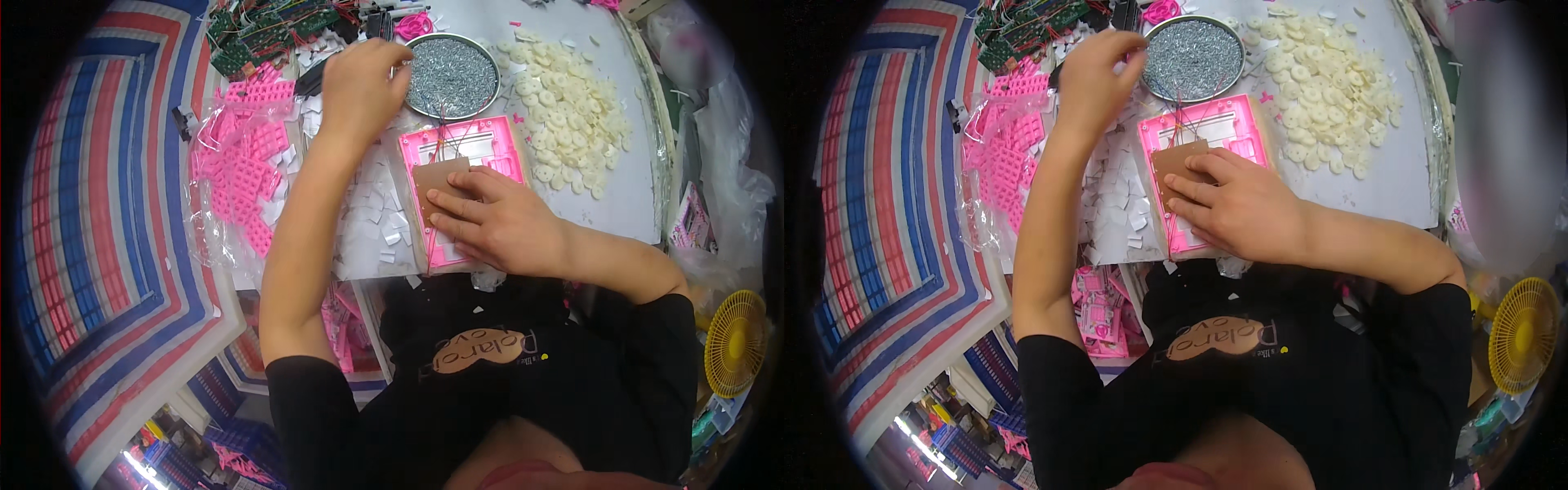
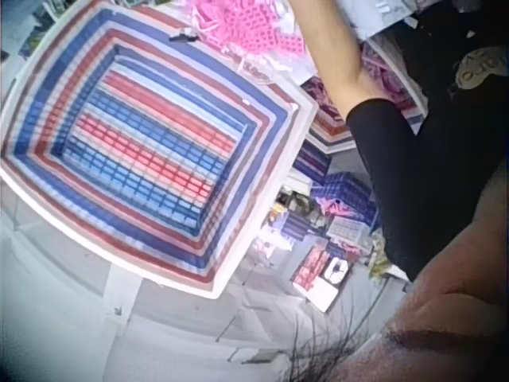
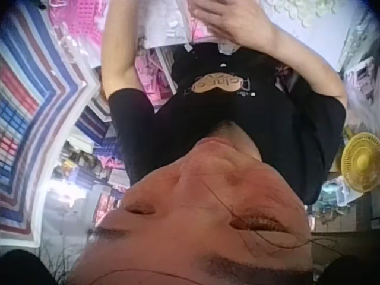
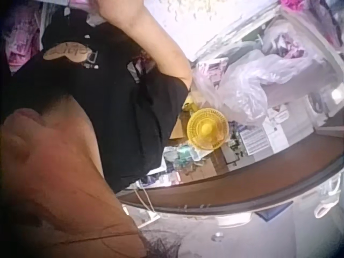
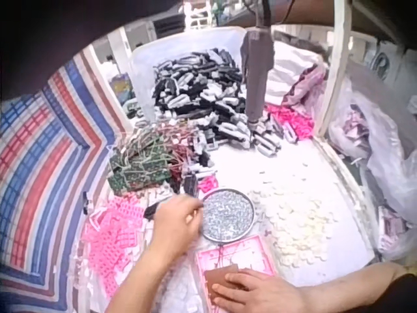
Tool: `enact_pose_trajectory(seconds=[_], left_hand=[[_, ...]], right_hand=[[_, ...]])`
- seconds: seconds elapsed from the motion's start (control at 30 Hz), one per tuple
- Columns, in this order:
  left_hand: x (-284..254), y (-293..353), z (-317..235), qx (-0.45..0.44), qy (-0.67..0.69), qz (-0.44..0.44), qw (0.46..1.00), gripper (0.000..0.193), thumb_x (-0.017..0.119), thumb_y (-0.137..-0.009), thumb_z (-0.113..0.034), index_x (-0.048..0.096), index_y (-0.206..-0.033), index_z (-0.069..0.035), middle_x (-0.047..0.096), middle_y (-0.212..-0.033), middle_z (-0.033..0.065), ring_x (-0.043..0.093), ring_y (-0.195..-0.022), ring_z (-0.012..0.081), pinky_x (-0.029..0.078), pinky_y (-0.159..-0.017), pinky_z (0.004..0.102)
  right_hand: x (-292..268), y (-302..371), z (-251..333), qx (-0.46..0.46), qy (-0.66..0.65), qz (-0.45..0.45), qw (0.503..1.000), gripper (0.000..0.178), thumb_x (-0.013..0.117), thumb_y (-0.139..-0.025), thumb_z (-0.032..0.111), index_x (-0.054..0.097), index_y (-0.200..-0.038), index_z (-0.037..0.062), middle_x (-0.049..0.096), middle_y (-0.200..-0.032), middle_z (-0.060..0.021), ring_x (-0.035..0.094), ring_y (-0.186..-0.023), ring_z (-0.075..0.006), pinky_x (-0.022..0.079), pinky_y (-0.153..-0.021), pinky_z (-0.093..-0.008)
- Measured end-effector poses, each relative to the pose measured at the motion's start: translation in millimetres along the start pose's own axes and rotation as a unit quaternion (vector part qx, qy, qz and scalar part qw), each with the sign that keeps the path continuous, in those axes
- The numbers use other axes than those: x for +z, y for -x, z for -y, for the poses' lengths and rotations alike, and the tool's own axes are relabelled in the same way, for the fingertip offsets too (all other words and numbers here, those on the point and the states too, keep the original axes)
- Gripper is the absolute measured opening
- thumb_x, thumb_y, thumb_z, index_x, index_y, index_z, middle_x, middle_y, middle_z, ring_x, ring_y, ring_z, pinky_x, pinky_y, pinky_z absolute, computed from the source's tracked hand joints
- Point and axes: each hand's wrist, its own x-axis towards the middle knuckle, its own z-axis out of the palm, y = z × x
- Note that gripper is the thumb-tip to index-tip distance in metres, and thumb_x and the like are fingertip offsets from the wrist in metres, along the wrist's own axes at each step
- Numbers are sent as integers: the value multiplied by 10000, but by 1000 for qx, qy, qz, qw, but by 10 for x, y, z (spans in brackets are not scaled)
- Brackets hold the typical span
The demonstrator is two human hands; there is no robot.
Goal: Assembling a pink toy house by installing a circuit board and plastic components using a tool.
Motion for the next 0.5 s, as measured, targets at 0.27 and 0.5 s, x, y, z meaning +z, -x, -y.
enact_pose_trajectory(seconds=[0.27, 0.5], left_hand=[[418, -416, -41, 108, -139, 185, 967, 124, 704, -862, -248, 726, -912, -137, 680, -958, 9, 625, -1012, 242, 413, -924, 469], [299, -526, 136, 55, -217, 106, 969, 242, 568, -958, -292, 716, -929, -103, 723, -913, 103, 699, -906, 287, 462, -822, 502]], right_hand=[[19, 39, 51, 8, 20, -22, 1000, 492, 732, -816, 196, 636, -1280, 64, 574, -1402, -113, 542, -1237, -337, 450, -1070, -466], [-31, 0, 109, 10, 38, -1, 999, 519, 711, -801, 171, 621, -1298, 54, 559, -1412, -107, 515, -1269, -334, 426, -1102, -442]])
